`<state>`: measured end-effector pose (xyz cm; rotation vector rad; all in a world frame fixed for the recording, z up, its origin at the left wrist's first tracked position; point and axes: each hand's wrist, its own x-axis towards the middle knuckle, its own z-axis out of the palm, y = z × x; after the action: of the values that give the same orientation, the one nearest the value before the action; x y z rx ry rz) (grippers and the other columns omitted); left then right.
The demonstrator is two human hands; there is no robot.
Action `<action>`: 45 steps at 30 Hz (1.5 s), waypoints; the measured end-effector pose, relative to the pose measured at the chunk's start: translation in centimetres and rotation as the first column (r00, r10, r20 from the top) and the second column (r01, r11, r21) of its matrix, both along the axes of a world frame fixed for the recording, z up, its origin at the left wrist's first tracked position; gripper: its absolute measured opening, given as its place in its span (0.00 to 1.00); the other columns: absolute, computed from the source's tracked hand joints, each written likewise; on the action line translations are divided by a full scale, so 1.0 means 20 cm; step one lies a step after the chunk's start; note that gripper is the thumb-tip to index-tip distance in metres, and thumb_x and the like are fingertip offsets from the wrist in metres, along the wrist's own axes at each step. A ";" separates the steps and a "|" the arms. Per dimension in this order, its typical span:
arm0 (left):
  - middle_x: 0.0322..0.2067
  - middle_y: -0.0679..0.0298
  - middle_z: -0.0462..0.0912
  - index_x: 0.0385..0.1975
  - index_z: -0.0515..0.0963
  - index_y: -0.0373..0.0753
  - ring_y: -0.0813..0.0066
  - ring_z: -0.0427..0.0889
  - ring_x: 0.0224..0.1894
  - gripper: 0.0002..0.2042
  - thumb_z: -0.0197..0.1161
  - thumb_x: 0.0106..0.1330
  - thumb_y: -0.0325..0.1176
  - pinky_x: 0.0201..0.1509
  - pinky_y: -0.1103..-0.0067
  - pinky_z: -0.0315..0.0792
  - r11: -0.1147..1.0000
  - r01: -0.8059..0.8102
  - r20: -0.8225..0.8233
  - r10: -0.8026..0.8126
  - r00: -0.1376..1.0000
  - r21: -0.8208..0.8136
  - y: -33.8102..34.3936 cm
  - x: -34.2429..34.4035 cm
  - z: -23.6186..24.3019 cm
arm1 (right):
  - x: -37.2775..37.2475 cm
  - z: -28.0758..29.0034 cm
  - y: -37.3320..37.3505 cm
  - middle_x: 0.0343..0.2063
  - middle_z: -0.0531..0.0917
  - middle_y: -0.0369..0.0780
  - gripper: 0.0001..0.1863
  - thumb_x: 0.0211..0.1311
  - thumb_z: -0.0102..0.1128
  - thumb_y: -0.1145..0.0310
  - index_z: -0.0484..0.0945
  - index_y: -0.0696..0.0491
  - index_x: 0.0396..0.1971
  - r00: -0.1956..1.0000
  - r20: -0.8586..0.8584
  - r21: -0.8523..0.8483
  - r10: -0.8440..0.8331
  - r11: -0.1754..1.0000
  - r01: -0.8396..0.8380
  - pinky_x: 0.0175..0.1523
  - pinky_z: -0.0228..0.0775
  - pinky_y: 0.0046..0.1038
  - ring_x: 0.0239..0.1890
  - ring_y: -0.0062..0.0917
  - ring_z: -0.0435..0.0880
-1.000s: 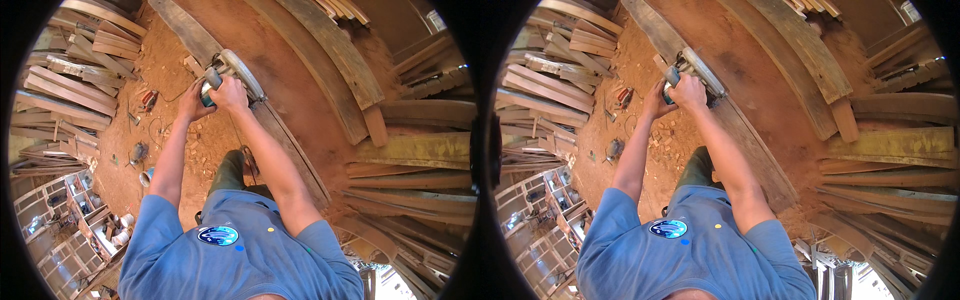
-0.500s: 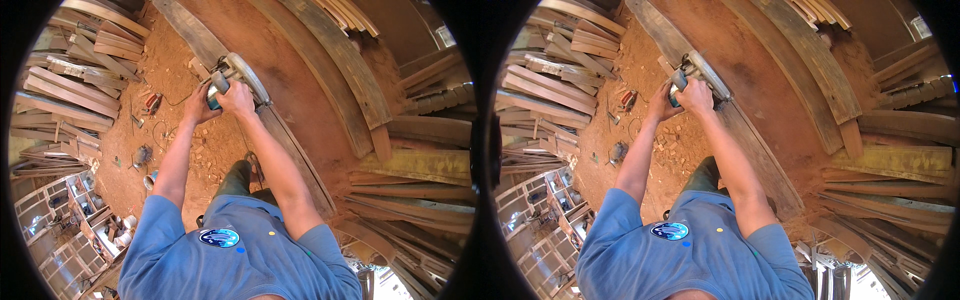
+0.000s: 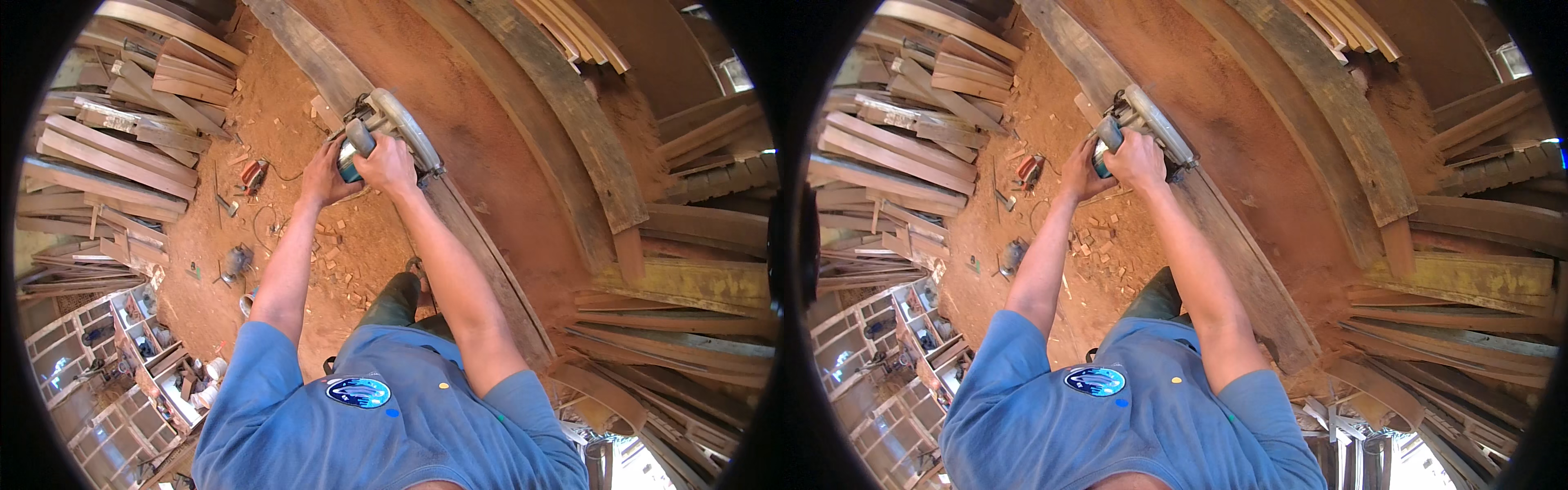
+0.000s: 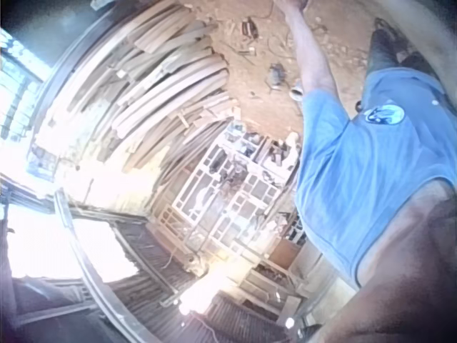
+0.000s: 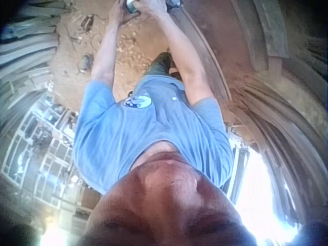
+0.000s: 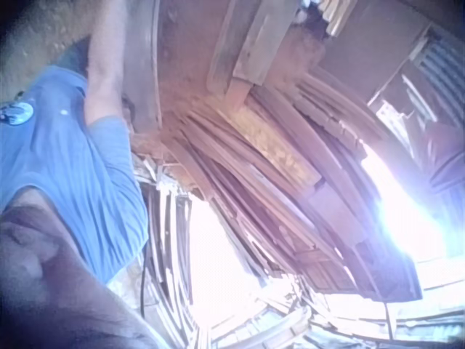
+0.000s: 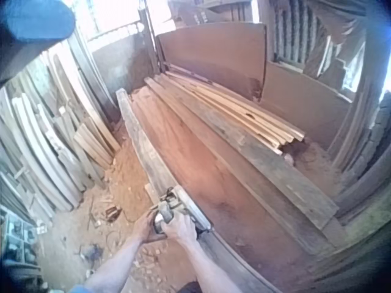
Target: The person selects a long wooden plank from a stack, places it on the floor, and uses a circular saw to cut it. After cutting, the person moves the plank and repeats the process with another piece of wood.
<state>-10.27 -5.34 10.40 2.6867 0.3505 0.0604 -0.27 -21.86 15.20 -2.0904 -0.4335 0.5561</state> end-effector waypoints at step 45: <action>0.62 0.52 0.77 0.74 0.63 0.50 0.48 0.78 0.63 0.53 0.80 0.43 0.53 0.63 0.58 0.77 1.000 0.003 0.027 -0.004 1.000 0.019 0.53 0.28 0.01 | 0.28 0.00 0.53 0.41 0.88 0.57 0.21 0.55 0.68 0.57 0.85 0.56 0.45 1.000 -0.006 -0.005 0.023 1.000 -0.023 0.55 0.79 0.49 0.48 0.55 0.86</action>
<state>-4.64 5.28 10.52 2.7023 0.3387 0.0992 5.37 -11.17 15.20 -2.0902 -0.4537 0.5779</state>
